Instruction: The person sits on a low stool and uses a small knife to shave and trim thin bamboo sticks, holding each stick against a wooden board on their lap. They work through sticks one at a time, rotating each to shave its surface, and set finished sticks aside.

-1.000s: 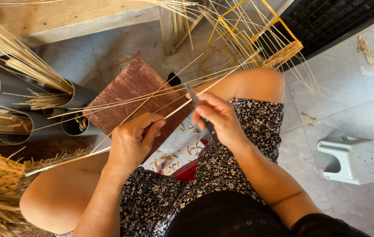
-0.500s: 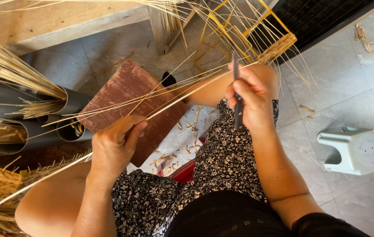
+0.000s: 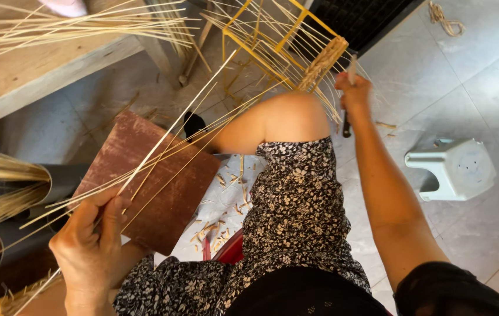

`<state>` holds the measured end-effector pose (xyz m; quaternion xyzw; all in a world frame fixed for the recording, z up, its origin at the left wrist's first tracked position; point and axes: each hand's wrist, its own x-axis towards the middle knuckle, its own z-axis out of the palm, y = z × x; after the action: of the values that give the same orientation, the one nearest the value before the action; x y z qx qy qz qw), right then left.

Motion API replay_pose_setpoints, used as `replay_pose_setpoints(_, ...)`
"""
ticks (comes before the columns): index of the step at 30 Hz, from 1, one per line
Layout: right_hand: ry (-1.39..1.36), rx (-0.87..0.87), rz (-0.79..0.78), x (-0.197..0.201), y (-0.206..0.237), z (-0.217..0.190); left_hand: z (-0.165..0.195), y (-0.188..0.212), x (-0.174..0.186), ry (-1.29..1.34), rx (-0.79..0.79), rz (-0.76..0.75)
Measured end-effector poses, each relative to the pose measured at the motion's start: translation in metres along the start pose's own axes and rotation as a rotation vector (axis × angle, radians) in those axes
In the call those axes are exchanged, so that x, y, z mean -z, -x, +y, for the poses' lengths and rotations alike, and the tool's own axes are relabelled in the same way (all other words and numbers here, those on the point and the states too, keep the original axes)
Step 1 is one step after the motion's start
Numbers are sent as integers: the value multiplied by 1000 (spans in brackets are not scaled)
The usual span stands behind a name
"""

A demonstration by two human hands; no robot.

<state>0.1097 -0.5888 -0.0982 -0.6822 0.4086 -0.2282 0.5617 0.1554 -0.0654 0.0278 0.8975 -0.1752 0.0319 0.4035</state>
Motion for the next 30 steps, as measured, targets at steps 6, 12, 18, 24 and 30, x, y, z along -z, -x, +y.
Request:
replay_pose_setpoints(6,-127,-17,-44,-37,0,-3,-1,-8,-10,-24,15,-25)
replay_pose_setpoints(12,-396,-17,70,-33,-7,-5,-3,-8,-16,-56,-63,-23)
replay_pose_setpoints(18,-407,-24,140,23,1,23,-5,3,-9,-50,-38,-21)
replay_pose_setpoints(24,-334,-59,158,103,27,48,-9,-1,-8,-51,-135,-56)
replay_pose_setpoints(30,-181,-61,323,173,56,68,-15,-1,-7,-9,-180,-97)
